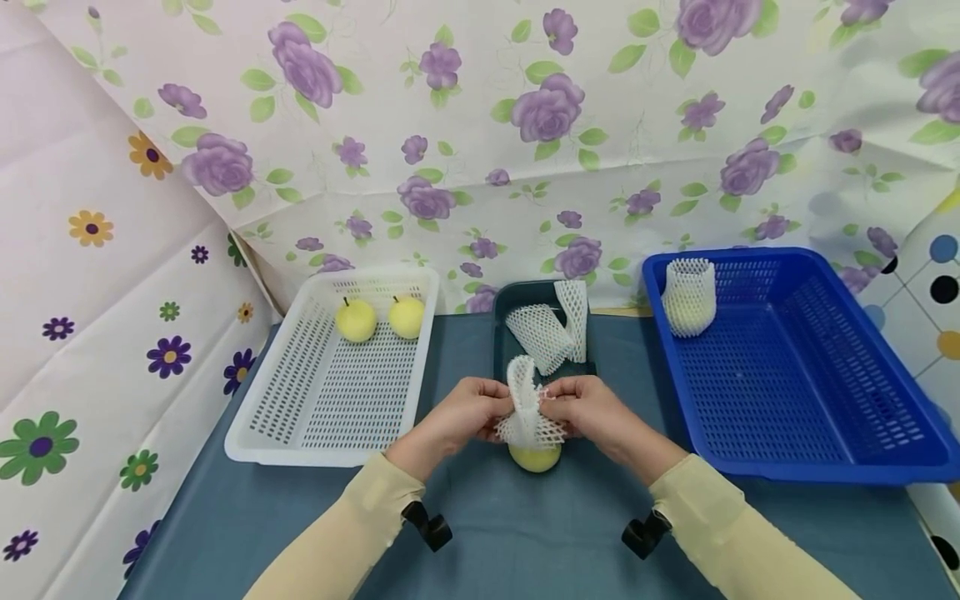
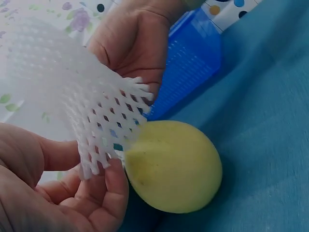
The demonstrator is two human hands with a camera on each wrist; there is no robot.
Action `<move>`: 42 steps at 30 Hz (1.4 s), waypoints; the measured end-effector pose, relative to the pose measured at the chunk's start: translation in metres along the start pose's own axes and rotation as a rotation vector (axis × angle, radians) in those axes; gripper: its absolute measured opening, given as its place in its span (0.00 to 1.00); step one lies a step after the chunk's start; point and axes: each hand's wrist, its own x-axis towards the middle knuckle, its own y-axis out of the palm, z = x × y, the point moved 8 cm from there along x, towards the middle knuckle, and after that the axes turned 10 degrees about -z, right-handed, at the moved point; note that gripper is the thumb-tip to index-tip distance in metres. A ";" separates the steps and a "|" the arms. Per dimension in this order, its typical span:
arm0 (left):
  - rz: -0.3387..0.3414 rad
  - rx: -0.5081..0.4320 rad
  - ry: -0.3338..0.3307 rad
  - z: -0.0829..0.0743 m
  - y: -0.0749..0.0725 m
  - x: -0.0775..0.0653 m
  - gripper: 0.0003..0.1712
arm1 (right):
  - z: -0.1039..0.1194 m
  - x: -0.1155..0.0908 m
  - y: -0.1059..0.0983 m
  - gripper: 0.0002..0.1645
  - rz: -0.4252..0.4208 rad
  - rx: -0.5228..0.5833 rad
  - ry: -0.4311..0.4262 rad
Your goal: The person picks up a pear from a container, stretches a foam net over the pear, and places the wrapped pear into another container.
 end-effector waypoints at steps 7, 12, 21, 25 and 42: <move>-0.036 0.091 0.024 0.008 -0.002 0.002 0.11 | -0.013 0.001 -0.004 0.10 0.052 -0.129 -0.012; -0.054 0.123 0.040 0.013 -0.004 0.005 0.10 | -0.018 0.001 -0.002 0.04 0.063 -0.153 0.012; -0.010 0.108 0.015 0.016 -0.006 0.005 0.10 | -0.019 -0.002 -0.003 0.10 0.088 -0.165 0.021; -0.020 0.100 0.010 0.017 -0.009 0.005 0.14 | -0.019 -0.004 -0.003 0.11 0.078 -0.202 0.029; -0.204 0.312 0.151 0.014 -0.019 0.006 0.28 | -0.032 -0.005 -0.006 0.23 0.077 -0.362 0.102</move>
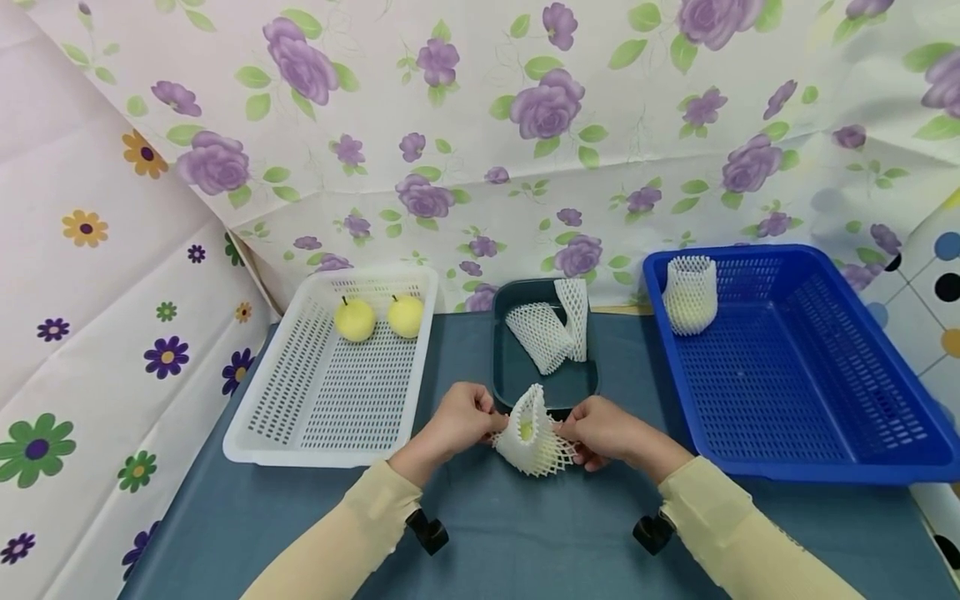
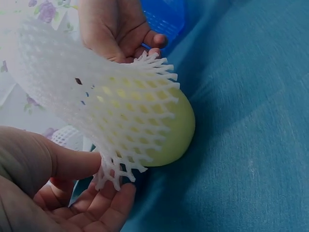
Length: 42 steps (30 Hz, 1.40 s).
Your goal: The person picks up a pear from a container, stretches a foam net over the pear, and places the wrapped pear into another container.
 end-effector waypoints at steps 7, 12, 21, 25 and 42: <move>-0.028 0.042 -0.004 0.001 0.002 0.001 0.29 | -0.007 0.004 0.001 0.21 0.001 0.017 0.018; -0.040 0.062 -0.011 0.005 0.004 0.002 0.27 | -0.011 0.005 0.003 0.17 -0.006 0.034 0.027; -0.062 0.121 0.086 -0.001 0.001 0.000 0.06 | -0.017 0.004 0.013 0.15 -0.005 0.118 0.070; 0.027 0.140 0.113 -0.006 0.004 -0.003 0.04 | -0.017 0.005 0.018 0.20 0.014 0.160 0.075; 0.301 0.005 -0.074 -0.002 0.018 -0.018 0.18 | -0.013 0.004 0.030 0.27 0.107 0.261 0.027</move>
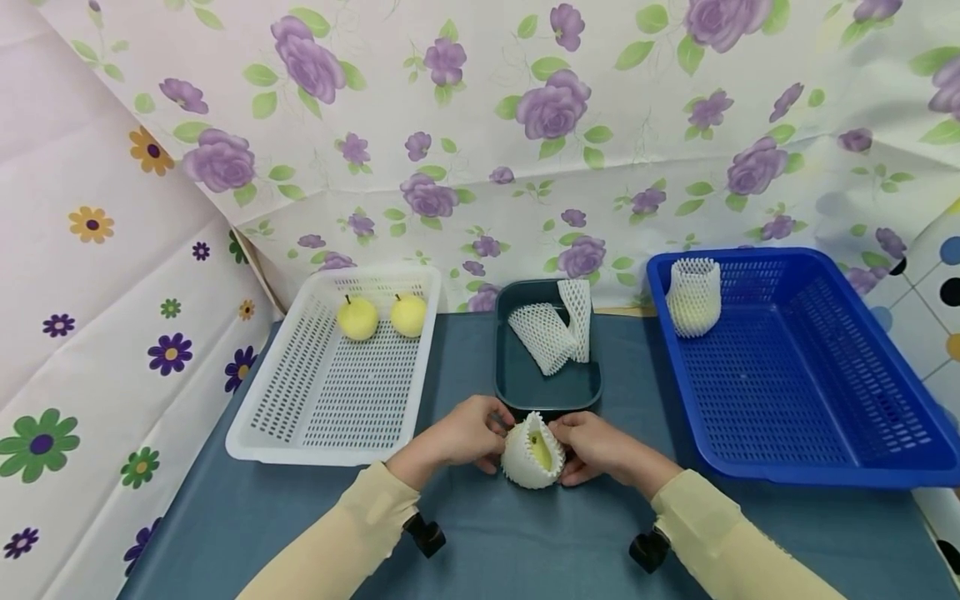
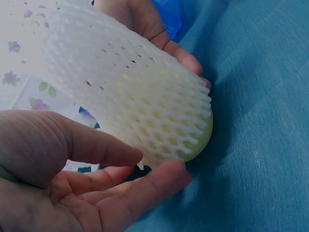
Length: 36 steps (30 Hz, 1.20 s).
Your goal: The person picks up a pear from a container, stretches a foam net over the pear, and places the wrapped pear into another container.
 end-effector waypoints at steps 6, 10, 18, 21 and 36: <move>-0.015 0.002 -0.001 0.004 -0.005 0.001 0.09 | 0.003 -0.001 0.000 0.23 -0.033 -0.009 -0.003; -0.043 0.022 0.027 0.003 -0.007 0.002 0.05 | 0.003 -0.002 -0.002 0.17 -0.073 -0.028 0.017; -0.091 0.088 0.063 0.004 -0.008 0.006 0.08 | 0.000 0.000 -0.004 0.17 -0.156 -0.117 0.030; -0.105 0.099 0.060 0.007 -0.007 0.009 0.08 | -0.002 0.001 -0.006 0.16 -0.190 -0.143 0.027; -0.095 0.258 0.172 -0.015 -0.022 -0.002 0.22 | 0.027 -0.016 -0.029 0.27 -0.176 -0.522 -0.188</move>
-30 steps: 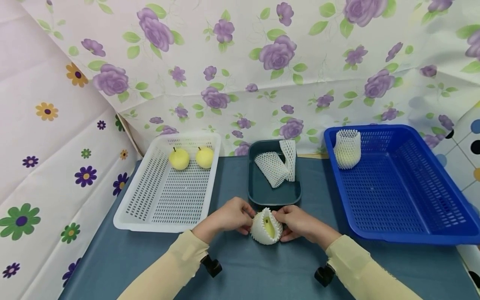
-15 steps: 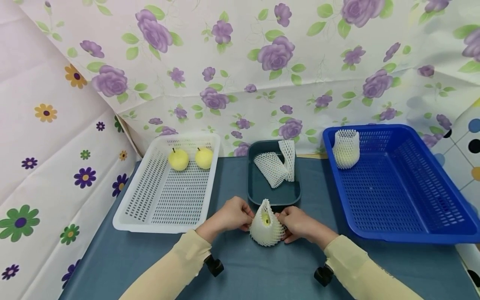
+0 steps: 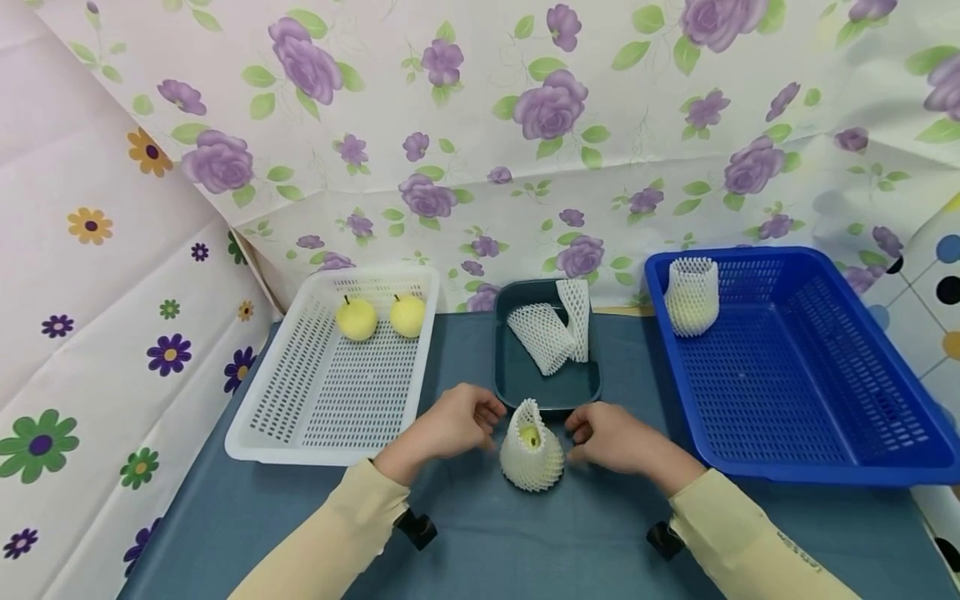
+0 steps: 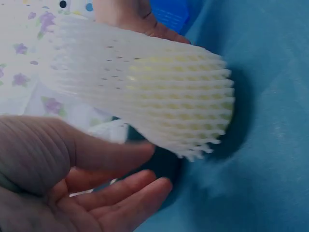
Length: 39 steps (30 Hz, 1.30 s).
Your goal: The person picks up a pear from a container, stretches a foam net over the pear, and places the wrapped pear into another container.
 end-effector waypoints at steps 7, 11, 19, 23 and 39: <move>0.151 -0.117 0.075 -0.007 0.016 -0.006 0.32 | 0.016 -0.004 0.004 0.46 -0.002 -0.043 -0.088; 0.128 -0.152 0.066 -0.001 0.022 -0.005 0.31 | 0.021 -0.004 0.013 0.44 -0.049 -0.038 -0.155; 0.107 -0.217 0.038 0.010 0.029 -0.005 0.34 | 0.021 -0.004 0.023 0.45 -0.138 -0.075 -0.257; 0.101 -0.226 0.051 0.012 0.030 -0.005 0.34 | 0.018 -0.005 0.026 0.47 -0.149 -0.063 -0.279; 0.131 -0.216 0.028 0.019 0.038 -0.002 0.33 | -0.003 0.002 0.037 0.48 -0.105 0.021 -0.286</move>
